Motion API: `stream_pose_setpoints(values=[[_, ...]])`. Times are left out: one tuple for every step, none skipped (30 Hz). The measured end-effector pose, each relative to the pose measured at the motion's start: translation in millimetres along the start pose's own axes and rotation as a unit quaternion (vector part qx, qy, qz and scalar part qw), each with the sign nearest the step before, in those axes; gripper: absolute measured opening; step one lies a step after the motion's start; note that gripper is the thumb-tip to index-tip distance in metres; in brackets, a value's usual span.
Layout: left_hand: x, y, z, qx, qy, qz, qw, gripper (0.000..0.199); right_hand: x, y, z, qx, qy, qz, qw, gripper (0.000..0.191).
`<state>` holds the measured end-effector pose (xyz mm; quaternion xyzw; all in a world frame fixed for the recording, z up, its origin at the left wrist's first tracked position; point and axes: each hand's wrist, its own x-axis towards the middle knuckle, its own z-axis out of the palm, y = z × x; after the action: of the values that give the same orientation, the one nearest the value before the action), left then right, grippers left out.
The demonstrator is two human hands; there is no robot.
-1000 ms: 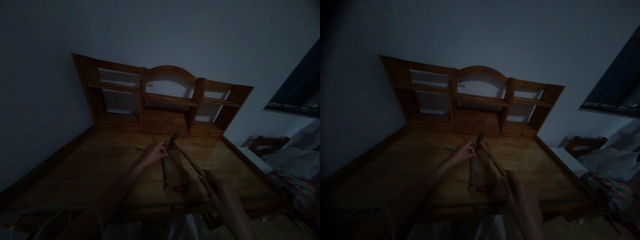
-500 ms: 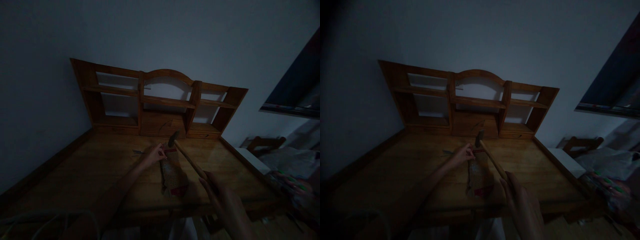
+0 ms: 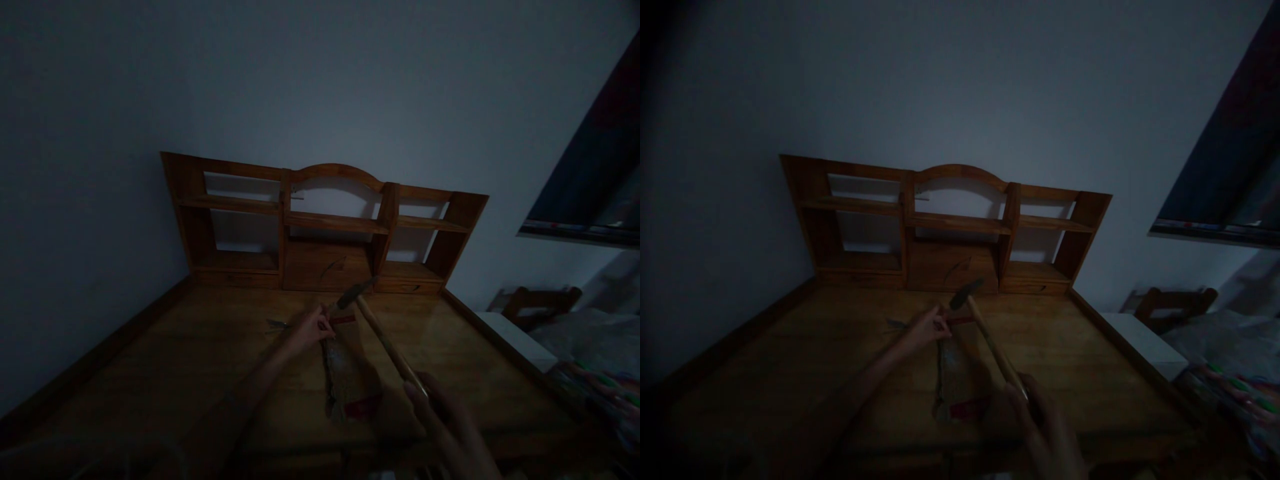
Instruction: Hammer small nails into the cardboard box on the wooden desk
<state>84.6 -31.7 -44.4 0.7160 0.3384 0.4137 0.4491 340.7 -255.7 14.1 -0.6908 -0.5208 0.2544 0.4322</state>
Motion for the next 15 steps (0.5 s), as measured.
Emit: stream_pose_setpoints(values=[[0, 0, -0.8, -0.021, -0.014, -0.003, 1.0, 0.042, 3, 1, 3, 0.04, -0.002, 0.014, 0.999, 0.058], [1, 0, -2.6, -0.044, -0.028, -0.008, 0.999, 0.045, 7, 1, 6, 0.078, -0.01, 0.028, 0.997, 0.058], [1, -2, -6.1, -0.063, -0.04, -0.014, 0.997, 0.047, 10, 1, 9, 0.116, -0.018, 0.042, 0.992, 0.058], [1, -3, -11.5, -0.074, -0.045, -0.022, 0.996, 0.049, 14, 0, 13, 0.151, -0.027, 0.058, 0.987, 0.057], [1, -4, -19.2, -0.077, -0.044, -0.029, 0.996, 0.048, 18, 0, 16, 0.18, -0.033, 0.072, 0.98, 0.057], [0, -5, -29.2, -0.066, -0.033, -0.034, 0.997, 0.045, 22, 1, 18, 0.203, -0.033, 0.087, 0.975, 0.057], [-2, -6, -41.2, -0.041, -0.015, -0.035, 0.998, 0.04, 27, 3, 20, 0.223, -0.031, 0.097, 0.969, 0.056], [-4, -5, -54.8, -0.005, 0.005, -0.038, 0.999, 0.033, 32, 6, 21, 0.243, -0.029, 0.102, 0.964, 0.054], [-8, -3, -69.2, 0.032, 0.03, -0.047, 0.998, 0.028, 37, 10, 22, 0.261, -0.03, 0.105, 0.959, 0.053], [-12, 0, -83.6, 0.062, 0.055, -0.062, 0.995, 0.024, 42, 15, 23, 0.279, -0.032, 0.108, 0.954, 0.051], [-16, 4, -97.2, 0.088, 0.078, -0.086, 0.989, 0.021, 46, 21, 23, 0.295, -0.028, 0.114, 0.948, 0.05], [-21, 8, -109.3, 0.104, 0.098, -0.1, 0.985, 0.018, 50, 27, 22, 0.307, -0.032, 0.122, 0.944, 0.05], [-26, 13, -119.2, 0.119, 0.114, -0.111, 0.98, 0.015, 53, 32, 22, 0.317, -0.037, 0.128, 0.939, 0.049], [-30, 17, -126.8, 0.133, 0.125, -0.123, 0.975, 0.014, 56, 37, 22, 0.326, -0.041, 0.134, 0.935, 0.048], [-33, 19, -131.9, 0.145, 0.131, -0.133, 0.972, 0.012, 58, 41, 22, 0.332, -0.047, 0.138, 0.932, 0.047]])
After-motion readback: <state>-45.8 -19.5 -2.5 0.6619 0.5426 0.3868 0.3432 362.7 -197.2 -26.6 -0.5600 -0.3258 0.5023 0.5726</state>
